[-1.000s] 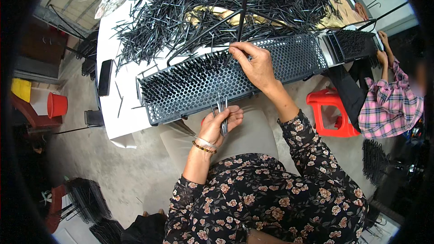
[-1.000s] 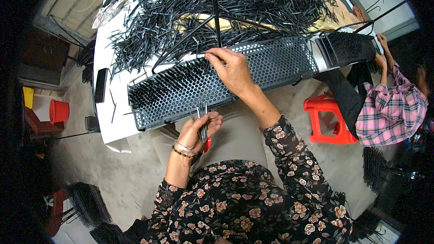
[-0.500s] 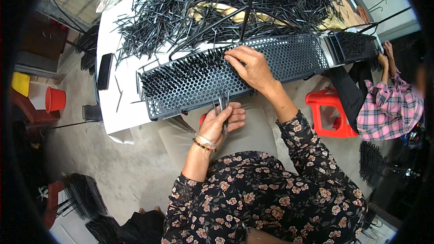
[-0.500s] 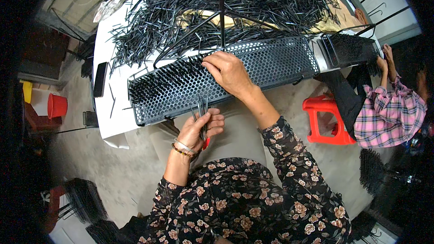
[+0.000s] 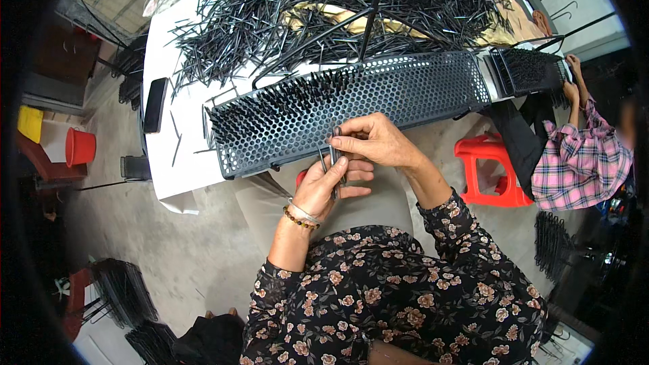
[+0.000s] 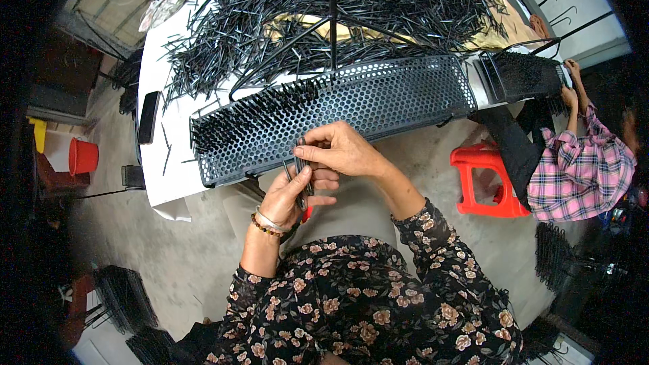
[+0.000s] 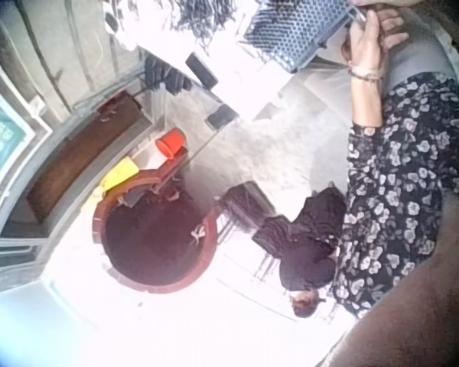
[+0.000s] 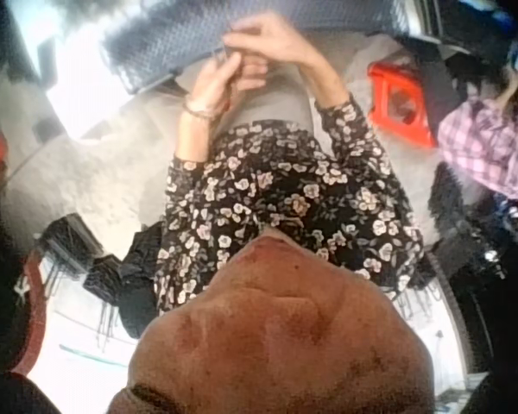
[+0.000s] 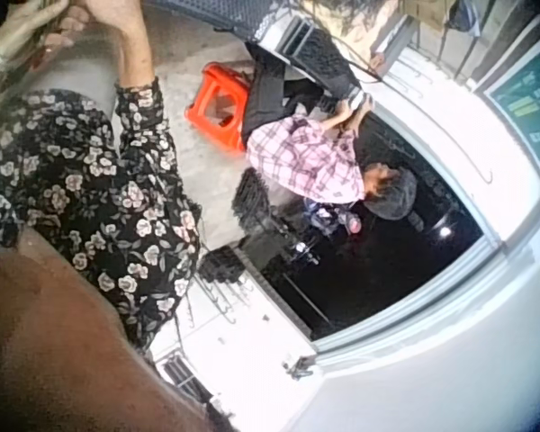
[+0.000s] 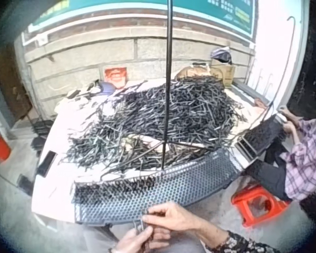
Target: The person is inserting black cable ties into a perforated metal grid component.
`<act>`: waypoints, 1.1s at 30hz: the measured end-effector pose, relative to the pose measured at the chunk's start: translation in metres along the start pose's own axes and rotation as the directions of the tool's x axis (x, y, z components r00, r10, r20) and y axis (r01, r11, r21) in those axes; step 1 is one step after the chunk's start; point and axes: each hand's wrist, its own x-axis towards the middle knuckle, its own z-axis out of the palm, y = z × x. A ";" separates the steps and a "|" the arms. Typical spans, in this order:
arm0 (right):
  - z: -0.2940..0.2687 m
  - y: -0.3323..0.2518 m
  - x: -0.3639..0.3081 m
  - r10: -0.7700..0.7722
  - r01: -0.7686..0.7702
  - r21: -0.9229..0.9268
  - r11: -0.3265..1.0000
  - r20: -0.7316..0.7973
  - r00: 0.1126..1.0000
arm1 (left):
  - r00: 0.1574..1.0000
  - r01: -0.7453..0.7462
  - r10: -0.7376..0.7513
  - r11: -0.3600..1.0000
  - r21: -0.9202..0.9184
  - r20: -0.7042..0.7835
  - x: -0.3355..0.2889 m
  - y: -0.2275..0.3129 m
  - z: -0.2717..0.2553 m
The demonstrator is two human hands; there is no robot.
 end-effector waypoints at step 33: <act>-0.066 0.009 0.053 -0.588 0.392 -0.490 0.778 -0.349 0.730 | 0.978 0.095 -0.116 0.988 -0.123 -0.174 0.014 -0.014 -0.004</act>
